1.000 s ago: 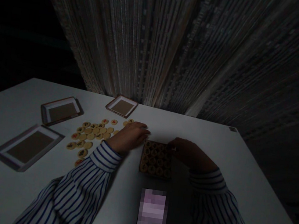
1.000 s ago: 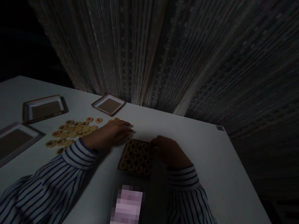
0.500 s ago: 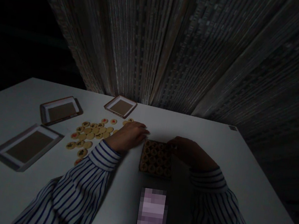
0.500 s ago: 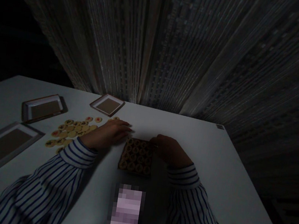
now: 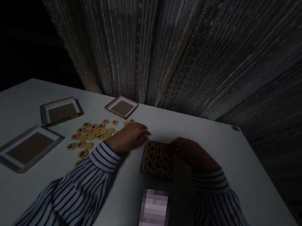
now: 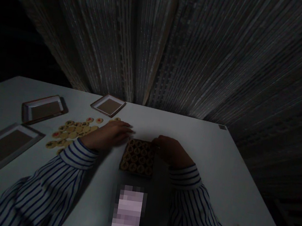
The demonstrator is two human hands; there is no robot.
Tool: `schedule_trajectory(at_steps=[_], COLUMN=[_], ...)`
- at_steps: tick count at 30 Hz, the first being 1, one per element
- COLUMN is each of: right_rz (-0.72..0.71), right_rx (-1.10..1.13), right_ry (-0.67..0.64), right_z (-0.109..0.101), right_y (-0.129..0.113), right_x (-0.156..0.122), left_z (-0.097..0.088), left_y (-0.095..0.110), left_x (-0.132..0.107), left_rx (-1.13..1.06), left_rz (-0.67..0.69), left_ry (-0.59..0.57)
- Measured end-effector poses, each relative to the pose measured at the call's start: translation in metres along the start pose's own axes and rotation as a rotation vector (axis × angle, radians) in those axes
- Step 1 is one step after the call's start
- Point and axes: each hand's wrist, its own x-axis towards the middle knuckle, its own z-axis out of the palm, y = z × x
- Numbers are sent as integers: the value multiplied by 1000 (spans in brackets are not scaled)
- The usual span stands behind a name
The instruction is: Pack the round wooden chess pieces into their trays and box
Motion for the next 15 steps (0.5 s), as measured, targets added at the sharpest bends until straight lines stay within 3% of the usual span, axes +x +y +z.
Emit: schedule_trajectory(at_steps=[15], right_rz=[24], right_rx=[-2], right_ry=[5], right_z=[2], right_y=[1], right_x=[1], left_z=[-2], left_y=[0], left_x=[0], left_rx=[-25], left_rz=[-7], left_ry=[-23])
